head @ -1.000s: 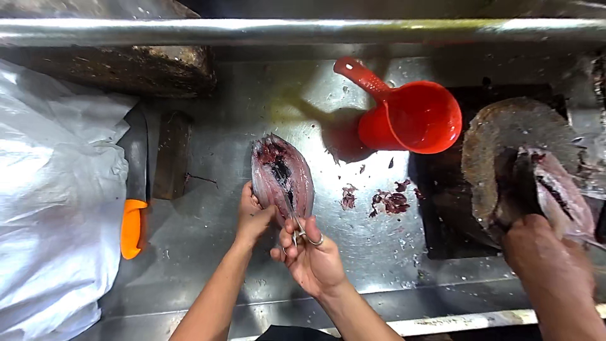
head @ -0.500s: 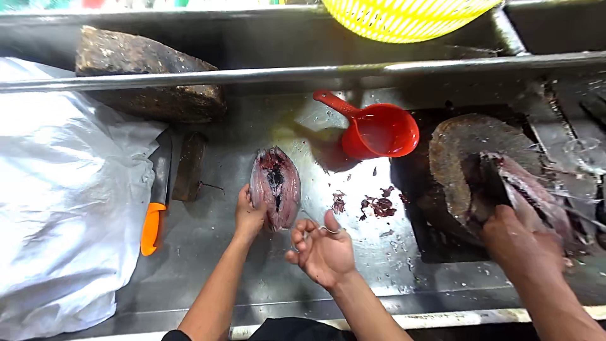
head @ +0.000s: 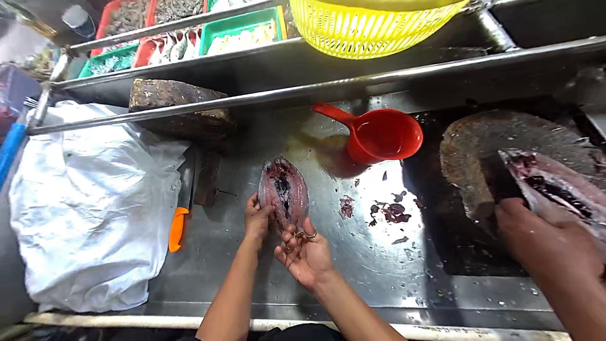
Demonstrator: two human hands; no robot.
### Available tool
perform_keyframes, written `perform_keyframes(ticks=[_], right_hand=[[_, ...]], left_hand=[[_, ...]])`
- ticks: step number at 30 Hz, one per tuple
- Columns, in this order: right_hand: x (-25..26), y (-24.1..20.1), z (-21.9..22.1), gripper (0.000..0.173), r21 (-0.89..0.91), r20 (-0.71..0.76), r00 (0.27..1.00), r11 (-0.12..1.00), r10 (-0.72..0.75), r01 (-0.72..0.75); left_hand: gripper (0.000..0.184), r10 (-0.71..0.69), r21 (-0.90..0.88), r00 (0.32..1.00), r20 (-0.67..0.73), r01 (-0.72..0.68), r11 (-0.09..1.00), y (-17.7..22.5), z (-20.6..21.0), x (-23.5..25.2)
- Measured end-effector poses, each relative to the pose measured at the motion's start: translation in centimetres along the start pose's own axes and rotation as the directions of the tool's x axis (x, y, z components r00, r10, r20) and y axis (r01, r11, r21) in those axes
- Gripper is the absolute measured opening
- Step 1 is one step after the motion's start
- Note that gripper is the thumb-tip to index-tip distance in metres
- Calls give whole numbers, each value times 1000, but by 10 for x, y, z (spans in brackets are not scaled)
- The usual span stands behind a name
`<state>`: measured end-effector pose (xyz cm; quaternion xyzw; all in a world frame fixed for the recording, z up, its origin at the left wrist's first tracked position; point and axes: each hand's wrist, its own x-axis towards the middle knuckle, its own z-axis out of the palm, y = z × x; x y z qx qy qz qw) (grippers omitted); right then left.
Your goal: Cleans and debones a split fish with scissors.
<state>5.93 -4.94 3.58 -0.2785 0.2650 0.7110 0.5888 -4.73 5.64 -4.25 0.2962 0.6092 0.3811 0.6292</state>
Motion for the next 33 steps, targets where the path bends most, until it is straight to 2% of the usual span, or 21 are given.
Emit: perform_keyframes(ticks=[4,6,8,9,10,11,12,13,14,16,18,20,22,24,29,31,33], right_hand=[[4,4,-2,62,-79,-77,997,997,18,-24],[-19,1,4,61,-94,-23,1000,996,-3,1],[-38,-6,-5,65,-88,71,997,996,0,7],[-43,-11,-13,66,-84,110,994,996,3,6],[-45,-16,-20,67,-87,123,992,996,0,11],[-47,-21,-26,67,-93,101,995,995,-10,20],[-48,-25,-30,67,-93,62,998,995,-25,31],[-50,-28,-31,67,-89,32,999,995,-39,42],[-53,-31,-33,67,-83,21,999,995,-48,50],[-60,-34,-35,68,-85,56,996,994,-65,69],[-67,-35,-40,68,-89,98,993,993,-71,80],[-73,-37,-45,67,-102,121,989,990,-80,92],[-75,-40,-49,67,-116,131,987,987,-94,109],[-79,-41,-53,67,-132,128,985,983,-111,128],[-88,-47,-59,65,-188,128,977,963,-173,195],[-93,-45,-61,64,-189,116,972,956,-204,223],[-100,-43,-61,64,-203,99,969,948,-227,243]], left_hand=[[78,-11,-26,1000,26,12,1000,1,-2,-1],[75,1,-24,999,37,0,1000,7,-3,0],[70,100,149,995,29,-103,984,7,-6,-4],[66,215,355,975,55,-220,909,6,-9,-6],[64,334,576,931,148,-356,736,5,-16,-7],[63,402,728,867,293,-475,494,2,-26,-10],[65,382,798,817,431,-543,260,-3,-36,-13],[70,294,815,797,528,-572,87,-8,-44,-17],[76,200,810,790,579,-585,-33,-15,-52,-24],[86,70,767,770,634,-615,-182,-24,-62,-42],[91,-62,709,751,657,-645,-285,-27,-68,-65],[93,-113,662,727,677,-668,-340,-29,-68,-83],[95,-32,649,704,710,-670,-361,-30,-65,-84],[97,83,655,674,734,-670,-349,-31,-59,-68],[90,116,662,662,741,-692,-288,-16,-34,-7],[88,107,644,645,756,-707,-293,-20,-29,-6],[94,82,605,609,789,-746,-280,-34,-31,-27]])
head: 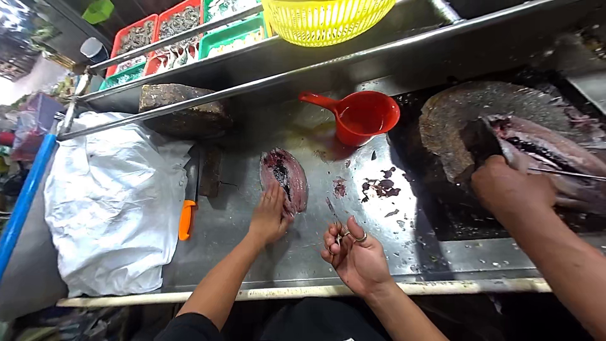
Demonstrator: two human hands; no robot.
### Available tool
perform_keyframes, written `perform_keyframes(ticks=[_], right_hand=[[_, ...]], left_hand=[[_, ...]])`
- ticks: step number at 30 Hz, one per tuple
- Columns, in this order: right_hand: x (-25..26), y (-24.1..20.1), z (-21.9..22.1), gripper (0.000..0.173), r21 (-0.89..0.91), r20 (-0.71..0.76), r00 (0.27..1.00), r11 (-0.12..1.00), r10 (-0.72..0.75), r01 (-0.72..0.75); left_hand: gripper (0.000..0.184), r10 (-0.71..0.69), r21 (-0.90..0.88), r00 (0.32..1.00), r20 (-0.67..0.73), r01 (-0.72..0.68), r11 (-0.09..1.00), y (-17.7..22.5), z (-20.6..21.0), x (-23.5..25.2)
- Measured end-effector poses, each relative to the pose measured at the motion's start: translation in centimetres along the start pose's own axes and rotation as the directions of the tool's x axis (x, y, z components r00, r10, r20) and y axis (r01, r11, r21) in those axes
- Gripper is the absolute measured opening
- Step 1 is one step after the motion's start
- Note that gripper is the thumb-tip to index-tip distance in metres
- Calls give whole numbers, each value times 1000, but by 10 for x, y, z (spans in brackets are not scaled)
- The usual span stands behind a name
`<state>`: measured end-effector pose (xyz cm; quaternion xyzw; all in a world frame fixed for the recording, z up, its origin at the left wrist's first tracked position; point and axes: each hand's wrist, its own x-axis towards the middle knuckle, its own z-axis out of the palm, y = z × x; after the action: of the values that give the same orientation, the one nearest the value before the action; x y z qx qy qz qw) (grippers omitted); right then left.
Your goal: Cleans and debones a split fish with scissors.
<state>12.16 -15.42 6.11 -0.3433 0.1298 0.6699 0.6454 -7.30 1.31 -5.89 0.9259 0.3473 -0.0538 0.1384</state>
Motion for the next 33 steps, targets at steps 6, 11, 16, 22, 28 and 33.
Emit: perform_keyframes(ticks=[6,11,16,22,28,33], right_hand=[[-6,15,-8,37,-540,347,923,770,-165,340],[12,-7,6,64,-641,730,683,360,14,678],[55,16,-4,70,-266,-123,992,963,22,-55],[82,39,28,39,-890,-14,990,454,-140,51],[145,46,73,50,-713,233,947,-701,-223,11],[177,45,84,40,-574,259,954,-819,-149,28]], left_hand=[[94,204,-53,955,214,-197,979,28,-13,-50],[67,554,-272,819,147,-505,819,13,-25,-57],[40,151,-343,983,-106,-178,922,-20,-41,-19],[36,-138,-314,977,-163,81,946,-98,-47,58],[25,114,-241,952,-285,-187,952,-130,-36,64],[27,169,-270,951,-257,-239,933,-149,-38,63]])
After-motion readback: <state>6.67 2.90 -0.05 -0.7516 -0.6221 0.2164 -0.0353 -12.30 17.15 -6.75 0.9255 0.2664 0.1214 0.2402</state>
